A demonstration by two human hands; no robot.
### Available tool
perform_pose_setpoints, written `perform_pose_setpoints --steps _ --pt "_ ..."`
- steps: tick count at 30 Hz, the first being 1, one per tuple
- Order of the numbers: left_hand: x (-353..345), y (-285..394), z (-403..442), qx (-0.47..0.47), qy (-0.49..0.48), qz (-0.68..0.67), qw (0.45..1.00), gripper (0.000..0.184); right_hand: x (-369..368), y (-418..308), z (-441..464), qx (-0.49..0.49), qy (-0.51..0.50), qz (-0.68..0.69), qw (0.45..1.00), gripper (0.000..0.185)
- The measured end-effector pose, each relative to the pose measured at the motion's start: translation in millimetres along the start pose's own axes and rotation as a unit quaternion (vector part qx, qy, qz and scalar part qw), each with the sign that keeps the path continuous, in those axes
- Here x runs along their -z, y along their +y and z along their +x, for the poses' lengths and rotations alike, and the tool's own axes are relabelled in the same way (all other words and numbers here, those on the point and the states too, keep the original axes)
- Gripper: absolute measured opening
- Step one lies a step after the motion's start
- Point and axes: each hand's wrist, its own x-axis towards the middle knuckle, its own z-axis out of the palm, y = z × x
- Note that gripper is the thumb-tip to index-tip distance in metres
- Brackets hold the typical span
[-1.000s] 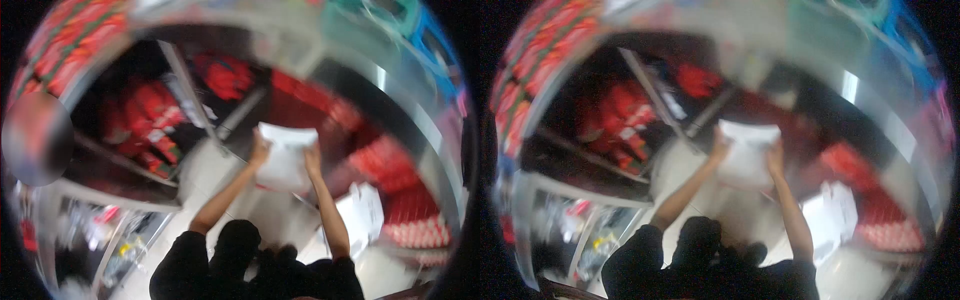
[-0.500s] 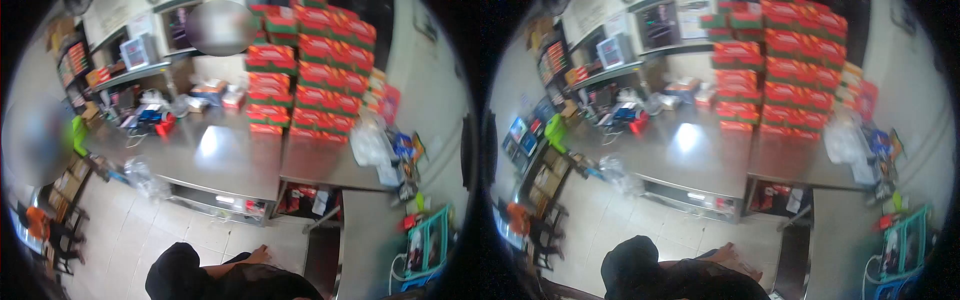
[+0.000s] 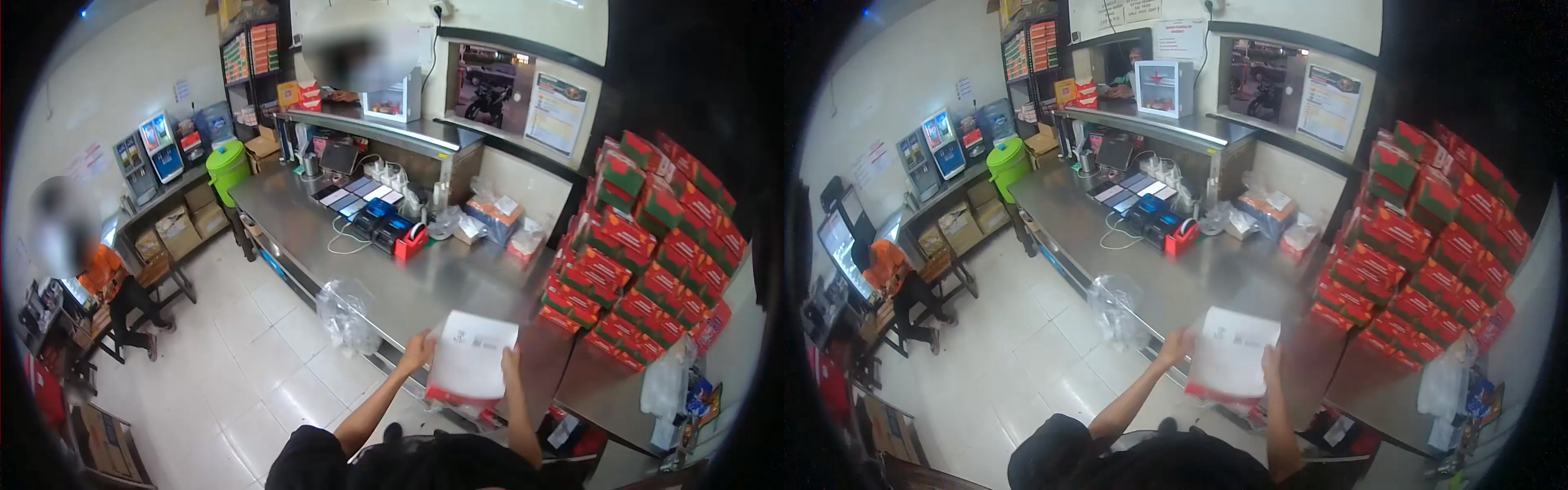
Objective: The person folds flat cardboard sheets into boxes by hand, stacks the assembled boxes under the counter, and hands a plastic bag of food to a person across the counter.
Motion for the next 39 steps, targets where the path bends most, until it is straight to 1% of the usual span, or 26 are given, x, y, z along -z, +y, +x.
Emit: perform_pose_setpoints --steps 1,2,3,4,5,6,7,8,11,12,15,16,17,18,19,21,23,25,26,27,29,32,34,35,38,39 --pt "0.7 -29.8 22.2 -0.042 0.055 0.057 0.996 0.025 -7.1 -53.8 -2.3 0.011 -0.081 0.011 0.997 0.033" --pt "7.2 -48.9 40.0 -0.054 0.067 0.093 0.992 0.023 -7.5 -102.9 -11.5 0.022 -0.159 0.023 0.987 0.029" --pt "11.5 -63.6 58.8 -0.068 0.079 0.127 0.986 0.021 -22.1 -94.5 -0.3 0.118 -0.127 -0.073 0.982 0.026" --pt "12.4 -77.2 73.7 -0.084 0.088 0.158 0.980 0.020 -35.8 -80.4 16.3 0.209 -0.090 -0.170 0.959 0.025" --pt "10.9 -92.4 83.0 -0.062 0.081 0.132 0.986 0.020 -41.1 -82.2 21.1 0.293 -0.051 -0.267 0.917 0.024" --pt "8.5 -108.0 87.7 -0.039 0.070 0.105 0.991 0.020 -47.5 -80.0 20.8 0.309 -0.058 -0.186 0.931 0.024" --pt "4.6 -118.4 88.4 -0.014 0.055 0.079 0.995 0.020 -58.5 -71.7 21.4 0.287 -0.058 -0.160 0.943 0.024" --pt "9.0 -99.4 86.6 0.099 0.001 0.090 0.991 0.025 -71.5 -54.8 23.3 0.262 -0.057 -0.134 0.954 0.025" --pt "-27.0 -143.1 69.5 0.167 0.044 -0.071 0.982 0.035 -88.8 -53.4 0.4 0.164 -0.010 -0.099 0.981 0.026" --pt "-30.3 -144.2 67.2 0.206 0.042 -0.112 0.971 0.039 -91.7 -63.6 -5.1 0.132 0.012 -0.094 0.987 0.026" --pt "-27.7 -136.1 66.4 0.319 0.037 -0.220 0.921 0.051 -95.3 -69.2 -10.5 0.051 -0.001 -0.137 0.989 0.024" --pt "-28.8 -136.4 74.9 0.349 0.032 -0.253 0.902 0.053 -104.0 -51.2 -7.3 0.102 0.043 -0.075 0.991 0.022" --pt "-26.8 -128.0 85.5 0.379 0.028 -0.284 0.880 0.055 -105.2 -45.9 -3.8 0.091 0.033 -0.075 0.993 0.023" --pt "-24.4 -119.6 97.2 0.406 -0.004 -0.258 0.877 0.058 -105.6 -40.6 1.4 0.078 0.022 -0.074 0.994 0.023" --pt "-25.3 -117.0 108.3 0.407 -0.042 -0.262 0.874 0.059 -105.6 -40.8 11.8 0.070 0.013 -0.071 0.995 0.025" --pt "-32.5 -117.6 137.0 0.401 -0.113 -0.273 0.867 0.060 -100.4 -43.3 35.2 -0.004 -0.026 -0.076 0.997 0.026" --pt "-37.4 -138.0 160.9 0.418 -0.182 -0.273 0.847 0.053 -97.0 -39.9 62.5 -0.070 -0.076 -0.042 0.994 0.029" --pt "-43.7 -147.4 176.7 0.413 -0.220 -0.262 0.844 0.048 -95.0 -22.1 81.7 -0.119 -0.116 0.073 0.983 0.031" --pt "-46.2 -149.7 185.3 0.463 -0.250 -0.246 0.814 0.042 -95.5 -14.2 88.6 -0.145 -0.138 0.130 0.971 0.033" --pt "-47.7 -151.6 189.1 0.463 -0.258 -0.257 0.808 0.042 -92.6 -5.0 93.0 -0.181 -0.160 0.169 0.956 0.034" --pt "-47.7 -149.0 195.3 0.464 -0.273 -0.280 0.795 0.042 -73.0 -40.7 97.0 -0.251 -0.201 0.245 0.915 0.037" --pt "-46.9 -131.1 207.3 0.458 -0.290 -0.296 0.786 0.042 -70.4 -53.3 108.1 -0.333 -0.248 0.150 0.897 0.038" --pt "-51.6 -160.6 195.2 0.418 -0.295 -0.198 0.836 0.042 -91.3 -0.3 93.9 -0.094 -0.189 0.010 0.977 0.042" --pt "-52.2 -170.2 189.0 0.392 -0.295 -0.150 0.858 0.043 -99.7 18.0 86.2 0.035 -0.153 -0.062 0.986 0.044" --pt "-60.1 -159.8 179.7 0.383 -0.228 -0.162 0.880 0.045 -92.5 -3.4 81.0 0.082 -0.098 -0.232 0.964 0.047" --pt "-62.5 -160.9 182.5 0.373 -0.213 -0.177 0.885 0.046 -86.6 -19.9 95.6 0.047 -0.129 -0.208 0.969 0.048"
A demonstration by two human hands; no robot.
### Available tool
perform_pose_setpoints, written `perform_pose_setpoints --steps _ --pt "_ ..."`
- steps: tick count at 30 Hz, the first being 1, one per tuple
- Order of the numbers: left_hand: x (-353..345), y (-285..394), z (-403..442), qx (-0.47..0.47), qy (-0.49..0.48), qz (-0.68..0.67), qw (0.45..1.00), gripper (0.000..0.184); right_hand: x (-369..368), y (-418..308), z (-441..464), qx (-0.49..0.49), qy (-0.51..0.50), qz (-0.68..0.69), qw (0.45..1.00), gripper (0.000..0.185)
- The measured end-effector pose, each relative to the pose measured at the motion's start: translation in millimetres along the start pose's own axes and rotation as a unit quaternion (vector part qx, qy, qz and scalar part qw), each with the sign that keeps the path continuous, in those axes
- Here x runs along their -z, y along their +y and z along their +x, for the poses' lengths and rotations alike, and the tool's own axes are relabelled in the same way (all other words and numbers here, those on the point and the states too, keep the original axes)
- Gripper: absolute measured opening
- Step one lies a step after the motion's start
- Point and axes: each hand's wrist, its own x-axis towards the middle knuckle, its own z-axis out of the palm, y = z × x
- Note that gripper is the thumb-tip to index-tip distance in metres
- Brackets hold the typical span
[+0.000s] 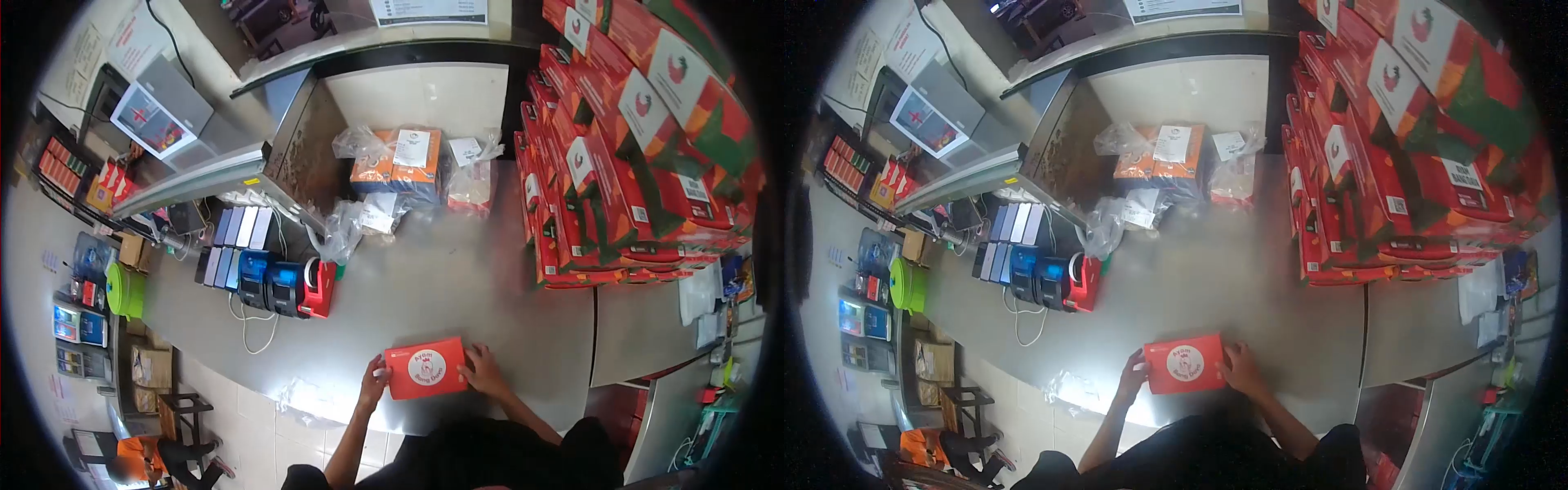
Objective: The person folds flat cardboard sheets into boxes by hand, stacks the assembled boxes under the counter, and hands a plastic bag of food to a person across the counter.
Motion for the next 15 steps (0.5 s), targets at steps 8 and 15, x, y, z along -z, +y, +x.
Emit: perform_pose_setpoints --steps 8,15 --pt "4.7 9.8 -2.4 0.014 0.071 0.064 0.995 0.047 97.0 -115.1 310.1 0.164 0.187 0.046 0.967 0.040" --pt "60.9 20.2 -69.8 -0.009 0.241 0.087 0.967 0.036 20.7 -141.7 492.0 0.125 0.279 -0.190 0.933 0.054"
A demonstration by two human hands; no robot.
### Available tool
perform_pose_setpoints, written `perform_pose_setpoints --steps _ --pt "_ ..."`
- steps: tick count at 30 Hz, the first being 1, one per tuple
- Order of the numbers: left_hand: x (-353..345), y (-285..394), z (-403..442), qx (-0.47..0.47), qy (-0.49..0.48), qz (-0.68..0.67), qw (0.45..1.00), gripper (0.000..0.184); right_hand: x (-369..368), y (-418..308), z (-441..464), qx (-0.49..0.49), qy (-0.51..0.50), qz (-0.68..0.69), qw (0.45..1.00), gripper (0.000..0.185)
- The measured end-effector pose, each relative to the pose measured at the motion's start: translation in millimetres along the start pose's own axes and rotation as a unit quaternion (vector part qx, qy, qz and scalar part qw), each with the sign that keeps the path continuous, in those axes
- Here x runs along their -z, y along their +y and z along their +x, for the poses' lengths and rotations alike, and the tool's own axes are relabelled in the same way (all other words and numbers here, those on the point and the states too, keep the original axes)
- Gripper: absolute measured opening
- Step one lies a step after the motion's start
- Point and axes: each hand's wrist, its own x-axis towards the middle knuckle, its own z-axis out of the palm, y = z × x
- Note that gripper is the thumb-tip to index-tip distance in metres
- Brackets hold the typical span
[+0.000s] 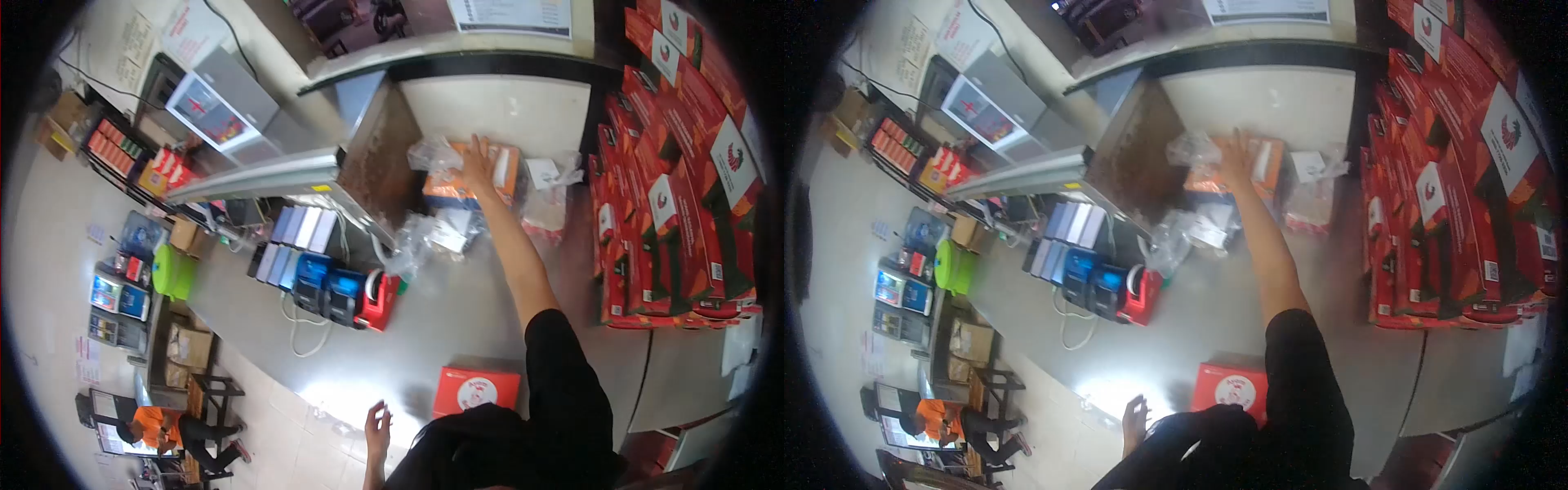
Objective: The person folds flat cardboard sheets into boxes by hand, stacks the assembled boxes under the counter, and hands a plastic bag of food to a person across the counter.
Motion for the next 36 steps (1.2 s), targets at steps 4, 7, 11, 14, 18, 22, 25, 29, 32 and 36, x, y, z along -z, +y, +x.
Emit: perform_pose_setpoints --steps 4,7,11,14,18,22,25,29,32,36 --pt "69.4 -48.0 -37.2 0.009 0.095 -0.008 0.995 0.031 -27.2 1.5 17.0 -0.068 0.078 0.040 0.994 0.027" --pt "110.9 -83.3 -58.5 0.091 0.150 -0.021 0.984 0.034 5.2 -6.7 12.5 -0.154 0.083 0.055 0.983 0.007" --pt "161.1 -140.7 -55.5 0.070 0.177 -0.011 0.982 0.032 65.0 -2.8 4.0 -0.102 0.209 0.040 0.972 0.007" --pt "194.2 -148.1 -31.3 0.041 0.231 0.012 0.972 0.026 146.9 -35.7 10.0 -0.010 0.224 0.059 0.973 0.021" --pt "263.4 -131.9 55.8 -0.005 0.282 0.051 0.958 0.024 271.0 -101.7 21.6 0.058 0.164 -0.018 0.984 0.015" --pt "357.5 -126.0 220.4 -0.140 0.281 0.103 0.944 0.024 348.3 -192.9 20.2 0.087 0.210 0.122 0.966 0.024" --pt "410.4 -88.7 344.1 -0.216 0.323 0.241 0.889 0.032 394.1 -283.0 41.4 0.057 0.133 0.127 0.981 0.028" --pt "447.4 -64.7 466.8 -0.124 0.378 0.285 0.872 0.038 388.0 -479.6 46.1 0.056 0.090 0.219 0.970 0.032" --pt "451.8 -79.5 528.8 -0.060 0.405 0.343 0.845 0.041 357.9 -551.5 108.3 0.195 0.035 0.137 0.971 0.038" --pt "436.9 -92.5 539.1 -0.016 0.395 0.333 0.856 0.044 256.2 -687.6 160.7 0.223 0.064 0.222 0.947 0.043"
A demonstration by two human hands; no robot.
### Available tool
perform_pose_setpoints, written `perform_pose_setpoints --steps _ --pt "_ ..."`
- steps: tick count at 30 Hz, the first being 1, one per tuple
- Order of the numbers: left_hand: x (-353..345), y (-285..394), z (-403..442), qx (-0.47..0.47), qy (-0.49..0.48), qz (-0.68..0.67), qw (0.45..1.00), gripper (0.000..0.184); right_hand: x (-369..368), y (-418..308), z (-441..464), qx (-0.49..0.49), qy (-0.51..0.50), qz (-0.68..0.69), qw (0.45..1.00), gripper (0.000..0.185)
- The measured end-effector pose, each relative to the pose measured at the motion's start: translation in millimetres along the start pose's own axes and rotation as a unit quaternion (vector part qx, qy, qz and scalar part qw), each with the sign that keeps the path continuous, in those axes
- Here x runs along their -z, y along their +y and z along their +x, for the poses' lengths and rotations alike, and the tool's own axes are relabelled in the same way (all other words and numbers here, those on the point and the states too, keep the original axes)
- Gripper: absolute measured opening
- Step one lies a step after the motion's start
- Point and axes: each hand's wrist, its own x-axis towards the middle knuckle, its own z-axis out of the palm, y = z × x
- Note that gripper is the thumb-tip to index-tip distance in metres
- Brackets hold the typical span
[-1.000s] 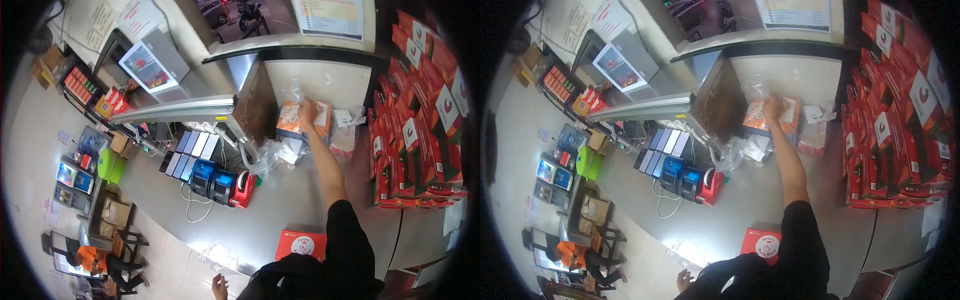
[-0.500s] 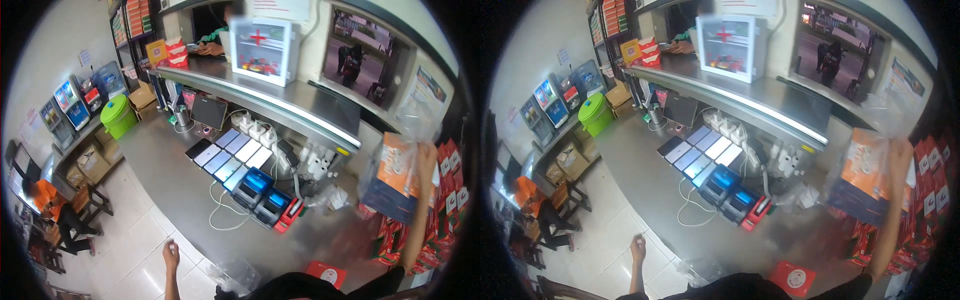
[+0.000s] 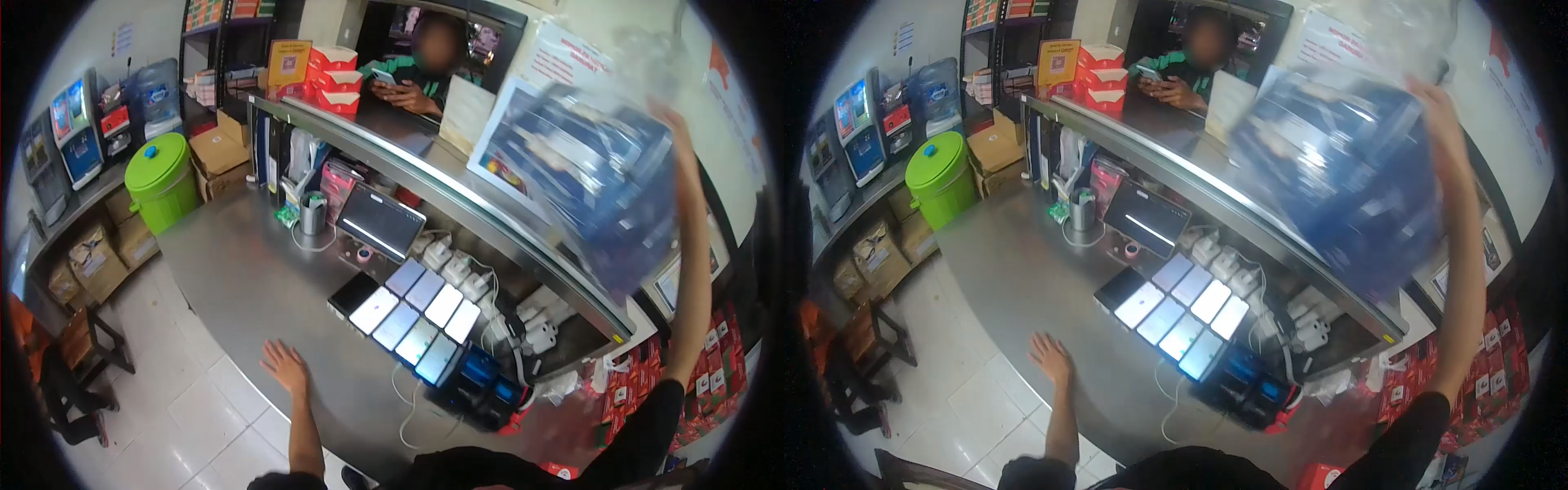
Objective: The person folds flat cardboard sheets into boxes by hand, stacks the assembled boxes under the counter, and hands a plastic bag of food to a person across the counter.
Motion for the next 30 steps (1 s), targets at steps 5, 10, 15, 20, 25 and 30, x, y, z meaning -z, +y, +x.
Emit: perform_pose_setpoints --steps 5,10,15,20,25,30 --pt "15.7 6.2 8.5 0.018 -0.018 -0.018 1.000 0.043 -169.9 -40.2 66.7 -0.008 0.035 -0.055 0.998 0.043" --pt "14.3 6.5 12.0 0.034 -0.026 -0.013 0.999 0.042 -313.7 -51.4 108.4 -0.007 0.100 -0.163 0.982 0.040" --pt "17.8 9.2 14.8 0.041 -0.043 0.002 0.998 0.043 -421.3 -24.1 128.5 -0.011 0.079 -0.212 0.974 0.031" --pt "13.1 11.2 16.7 0.046 -0.061 0.024 0.997 0.043 -454.9 -24.3 125.6 -0.082 0.022 -0.239 0.967 0.040" --pt "13.7 13.5 13.3 0.038 -0.065 0.047 0.996 0.044 -469.6 40.5 161.2 0.006 -0.059 -0.265 0.962 0.041" --pt "8.1 9.0 6.0 0.000 -0.052 0.105 0.993 0.043 -394.0 7.9 101.6 0.127 -0.002 -0.152 0.980 0.017"
